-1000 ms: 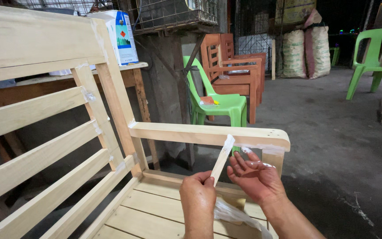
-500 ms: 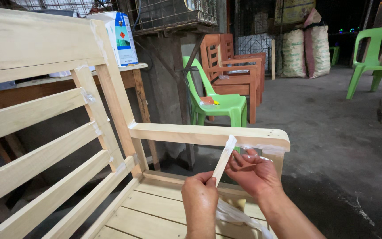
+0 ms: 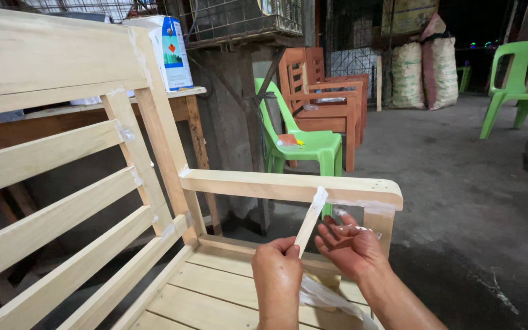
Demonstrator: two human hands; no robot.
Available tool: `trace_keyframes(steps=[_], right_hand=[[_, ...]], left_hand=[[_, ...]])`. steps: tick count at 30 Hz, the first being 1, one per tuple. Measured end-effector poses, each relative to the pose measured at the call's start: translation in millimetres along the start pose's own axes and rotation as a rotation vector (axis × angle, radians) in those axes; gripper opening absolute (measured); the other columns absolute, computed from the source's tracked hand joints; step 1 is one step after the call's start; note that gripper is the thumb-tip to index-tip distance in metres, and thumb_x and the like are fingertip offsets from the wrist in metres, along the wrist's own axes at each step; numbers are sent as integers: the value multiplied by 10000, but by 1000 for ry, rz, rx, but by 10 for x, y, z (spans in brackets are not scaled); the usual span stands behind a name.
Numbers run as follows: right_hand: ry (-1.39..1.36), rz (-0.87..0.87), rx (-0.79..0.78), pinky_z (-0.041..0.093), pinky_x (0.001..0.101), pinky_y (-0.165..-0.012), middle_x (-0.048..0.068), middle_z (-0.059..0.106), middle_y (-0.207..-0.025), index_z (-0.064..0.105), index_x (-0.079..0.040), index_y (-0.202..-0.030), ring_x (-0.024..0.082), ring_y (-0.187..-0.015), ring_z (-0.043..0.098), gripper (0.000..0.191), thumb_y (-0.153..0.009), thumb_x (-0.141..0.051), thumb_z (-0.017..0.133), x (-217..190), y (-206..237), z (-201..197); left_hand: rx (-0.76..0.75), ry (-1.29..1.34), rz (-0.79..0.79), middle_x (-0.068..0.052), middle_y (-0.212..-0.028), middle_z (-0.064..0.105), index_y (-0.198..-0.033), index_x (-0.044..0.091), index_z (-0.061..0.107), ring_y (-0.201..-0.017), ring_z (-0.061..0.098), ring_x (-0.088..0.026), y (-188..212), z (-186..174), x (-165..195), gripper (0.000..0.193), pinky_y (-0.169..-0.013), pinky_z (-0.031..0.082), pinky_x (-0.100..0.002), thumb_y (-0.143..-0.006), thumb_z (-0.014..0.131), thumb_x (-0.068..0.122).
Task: The person applies white wood filler to the joints and seams of a wooden chair using a small wooden stick. They work along the armrest and backrest slats, smoothing the filler into the gaps. The person occasionally dips the stick into a yellow container to reload filler.
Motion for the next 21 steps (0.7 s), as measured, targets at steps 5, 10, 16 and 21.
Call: trace_keyframes(steps=[5,10,16,21], right_hand=[[-14,6,-1,364,558,-1114,141,591,-1356,378,-265,-1562,316,-1272,563,824,-806,63,414,15,131,134],[-46,25,-27,378,561,-1103,129,587,-1313,416,-203,-1556,303,-1244,578,818,-783,64,441,5,296,279],[-173,49,-32,405,573,-1104,171,580,-1285,448,-183,-1480,308,-1200,595,765,-764,86,427,22,401,431],[-212,57,-32,435,579,-1092,173,589,-1272,500,-132,-1377,309,-1198,598,663,-761,98,413,32,283,446]], left_hand=[[15,-3,18,-159,-788,796,-960,48,818,-700,774,-252,6,-44,-1,175,-683,564,-352,-822,719,90],[13,-5,-4,-152,-790,798,-964,53,818,-701,773,-259,-5,-32,-8,176,-687,565,-357,-824,718,91],[27,-38,16,-163,-809,793,-963,62,824,-728,777,-271,-16,-26,-18,180,-703,571,-362,-817,726,98],[21,-32,-11,-162,-808,794,-966,68,822,-728,778,-284,-12,-36,-13,183,-706,572,-370,-815,721,93]])
Point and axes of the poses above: each hand's wrist, its own y-axis away from the middle knuckle, its own z-axis out of the palm, x = y × z, the point moved 2 cm from there along -y, towards the middle knuckle
